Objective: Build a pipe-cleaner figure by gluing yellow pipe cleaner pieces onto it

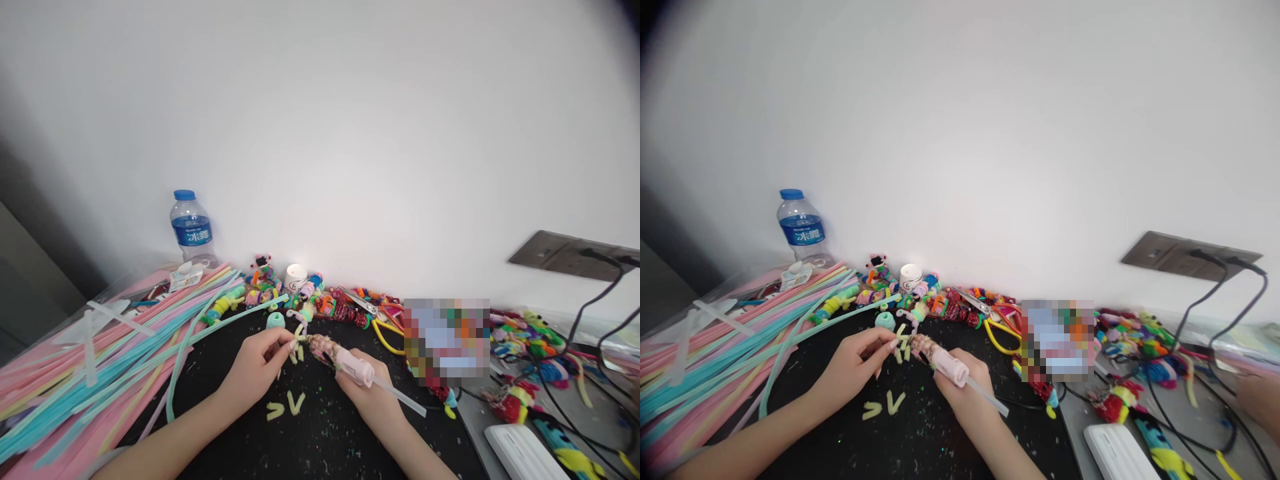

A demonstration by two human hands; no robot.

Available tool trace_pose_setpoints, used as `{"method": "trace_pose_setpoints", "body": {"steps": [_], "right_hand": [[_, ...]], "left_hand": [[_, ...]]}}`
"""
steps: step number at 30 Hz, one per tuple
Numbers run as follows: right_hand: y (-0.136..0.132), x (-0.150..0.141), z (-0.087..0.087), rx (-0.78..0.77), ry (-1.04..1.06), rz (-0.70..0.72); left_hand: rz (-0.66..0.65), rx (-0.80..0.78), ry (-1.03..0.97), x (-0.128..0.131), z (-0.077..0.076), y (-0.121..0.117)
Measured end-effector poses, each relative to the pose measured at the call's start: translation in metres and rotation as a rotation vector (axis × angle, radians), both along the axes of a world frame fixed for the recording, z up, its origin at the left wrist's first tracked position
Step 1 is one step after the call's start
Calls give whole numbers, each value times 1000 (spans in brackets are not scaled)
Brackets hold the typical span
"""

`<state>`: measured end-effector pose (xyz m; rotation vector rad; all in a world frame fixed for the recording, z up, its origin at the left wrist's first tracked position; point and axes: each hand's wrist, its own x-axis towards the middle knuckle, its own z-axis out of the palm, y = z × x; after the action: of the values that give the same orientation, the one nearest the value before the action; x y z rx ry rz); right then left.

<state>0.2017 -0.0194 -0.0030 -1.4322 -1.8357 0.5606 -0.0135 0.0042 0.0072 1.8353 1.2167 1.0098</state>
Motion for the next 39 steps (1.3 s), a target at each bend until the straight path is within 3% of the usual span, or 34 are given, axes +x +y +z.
{"method": "trace_pose_setpoints", "body": {"steps": [20,39], "right_hand": [[-4,-1,0,30,-56,-29],[-9,-2,1,75,-56,0]], "left_hand": [[36,37,-23,-2,3,0],[24,161,131,-1,2,-2]]}}
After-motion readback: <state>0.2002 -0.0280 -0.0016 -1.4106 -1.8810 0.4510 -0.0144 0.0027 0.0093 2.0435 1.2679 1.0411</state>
